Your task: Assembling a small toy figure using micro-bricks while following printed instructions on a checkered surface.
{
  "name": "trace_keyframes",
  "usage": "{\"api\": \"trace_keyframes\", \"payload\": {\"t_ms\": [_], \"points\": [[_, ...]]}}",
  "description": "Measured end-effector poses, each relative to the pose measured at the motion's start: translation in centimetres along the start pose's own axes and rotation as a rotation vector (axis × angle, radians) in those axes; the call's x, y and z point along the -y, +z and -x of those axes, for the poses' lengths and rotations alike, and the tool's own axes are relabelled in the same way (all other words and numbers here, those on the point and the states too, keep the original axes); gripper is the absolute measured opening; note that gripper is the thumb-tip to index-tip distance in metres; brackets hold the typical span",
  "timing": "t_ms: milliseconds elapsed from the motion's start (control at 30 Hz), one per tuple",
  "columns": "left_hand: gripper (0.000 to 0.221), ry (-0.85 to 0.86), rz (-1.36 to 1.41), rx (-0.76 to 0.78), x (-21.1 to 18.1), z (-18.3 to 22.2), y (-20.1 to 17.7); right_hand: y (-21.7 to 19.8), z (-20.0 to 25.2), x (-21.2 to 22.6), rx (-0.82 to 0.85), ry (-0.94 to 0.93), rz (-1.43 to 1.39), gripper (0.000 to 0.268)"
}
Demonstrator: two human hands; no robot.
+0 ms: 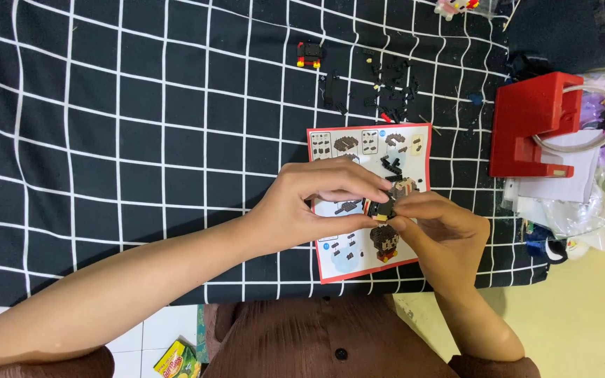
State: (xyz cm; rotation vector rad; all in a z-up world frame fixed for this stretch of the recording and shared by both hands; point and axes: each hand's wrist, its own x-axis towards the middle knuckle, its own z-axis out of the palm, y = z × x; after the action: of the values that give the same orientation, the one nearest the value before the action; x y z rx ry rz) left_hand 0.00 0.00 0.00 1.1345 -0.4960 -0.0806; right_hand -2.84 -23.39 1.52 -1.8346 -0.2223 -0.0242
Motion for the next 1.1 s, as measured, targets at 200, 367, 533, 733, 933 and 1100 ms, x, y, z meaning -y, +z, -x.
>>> {"api": "trace_keyframes", "payload": {"t_ms": [200,367,533,733,933,1100], "points": [[0.031,0.036,-0.021,0.003,0.3,0.0,-0.3,0.0,0.1,-0.1,-0.004,0.001,0.046,0.012],[0.03,0.033,-0.027,0.003,0.3,-0.1,-0.5,0.0,0.0,-0.1,0.005,0.004,0.032,0.011],[0.028,0.038,-0.042,-0.001,0.2,-0.2,-0.7,0.1,0.1,-0.4,-0.001,0.008,0.016,0.012],[0.028,0.026,-0.06,0.014,0.1,-0.2,-0.7,0.0,0.1,-0.7,0.006,0.021,-0.019,0.011],[0.027,0.035,-0.065,0.008,-0.1,-0.3,-0.6,-0.2,0.0,-1.0,0.027,0.035,-0.053,0.012],[0.025,0.045,-0.074,0.014,-0.3,-0.3,-0.7,0.0,0.4,-1.9,-0.005,0.01,-0.107,0.014]]}}
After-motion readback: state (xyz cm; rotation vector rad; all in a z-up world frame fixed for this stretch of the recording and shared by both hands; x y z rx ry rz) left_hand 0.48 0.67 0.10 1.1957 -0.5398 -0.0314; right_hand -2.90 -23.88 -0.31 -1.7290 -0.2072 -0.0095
